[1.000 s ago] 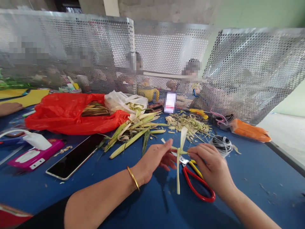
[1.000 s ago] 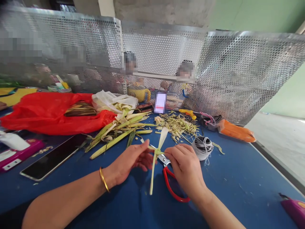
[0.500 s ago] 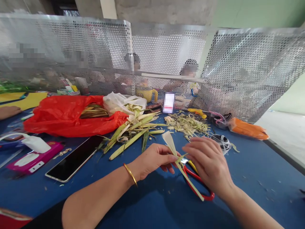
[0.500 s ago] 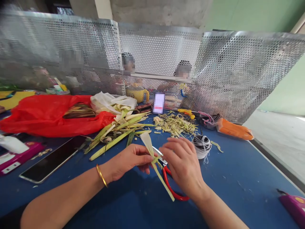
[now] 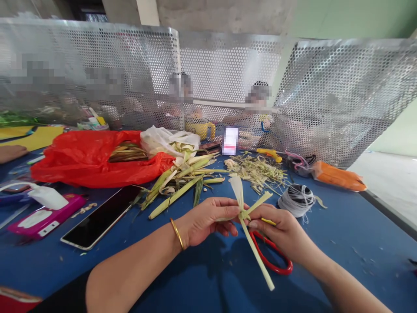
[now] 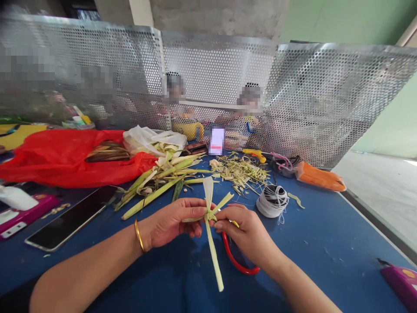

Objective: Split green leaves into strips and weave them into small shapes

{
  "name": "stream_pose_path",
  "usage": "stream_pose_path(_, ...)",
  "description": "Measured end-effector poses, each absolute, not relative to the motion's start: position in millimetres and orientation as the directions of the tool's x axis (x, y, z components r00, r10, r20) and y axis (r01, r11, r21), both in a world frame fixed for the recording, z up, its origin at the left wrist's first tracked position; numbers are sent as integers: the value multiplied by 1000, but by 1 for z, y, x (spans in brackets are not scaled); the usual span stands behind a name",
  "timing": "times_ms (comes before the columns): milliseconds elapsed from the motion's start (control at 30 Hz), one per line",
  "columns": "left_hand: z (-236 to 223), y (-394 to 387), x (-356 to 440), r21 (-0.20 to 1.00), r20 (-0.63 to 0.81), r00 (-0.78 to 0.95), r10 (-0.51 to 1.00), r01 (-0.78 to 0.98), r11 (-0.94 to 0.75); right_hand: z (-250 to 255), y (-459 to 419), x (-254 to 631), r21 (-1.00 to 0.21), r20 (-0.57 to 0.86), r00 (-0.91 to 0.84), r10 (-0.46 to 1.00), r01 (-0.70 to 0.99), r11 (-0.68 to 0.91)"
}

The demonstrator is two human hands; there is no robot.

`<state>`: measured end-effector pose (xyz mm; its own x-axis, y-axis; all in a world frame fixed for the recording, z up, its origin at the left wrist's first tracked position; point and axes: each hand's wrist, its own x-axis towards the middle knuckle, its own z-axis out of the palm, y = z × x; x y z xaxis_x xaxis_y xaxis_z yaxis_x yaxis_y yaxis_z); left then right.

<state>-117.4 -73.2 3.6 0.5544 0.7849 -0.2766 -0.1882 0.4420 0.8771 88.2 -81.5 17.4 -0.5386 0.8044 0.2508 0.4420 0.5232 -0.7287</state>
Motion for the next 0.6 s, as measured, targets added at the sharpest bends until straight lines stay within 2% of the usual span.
stream_pose_path(233,8,-76,-117,896,-294,592,751,-102,432,25,-80,96,-812,92,-593,800,420,405)
stream_pose_path(300,7,-78,-115,897,-290,592,752,-105,429,21,-80,94,-802,77,-587,806,443,400)
stream_pose_path(400,3,-80,-110,867,-339,530,777,-145,477,15,-81,89,-704,148,-581,800,507,498)
stream_pose_path(600,-4,-84,-103,741,-399,471,787,-339,579,6,-82,84,-347,397,-617,679,584,734)
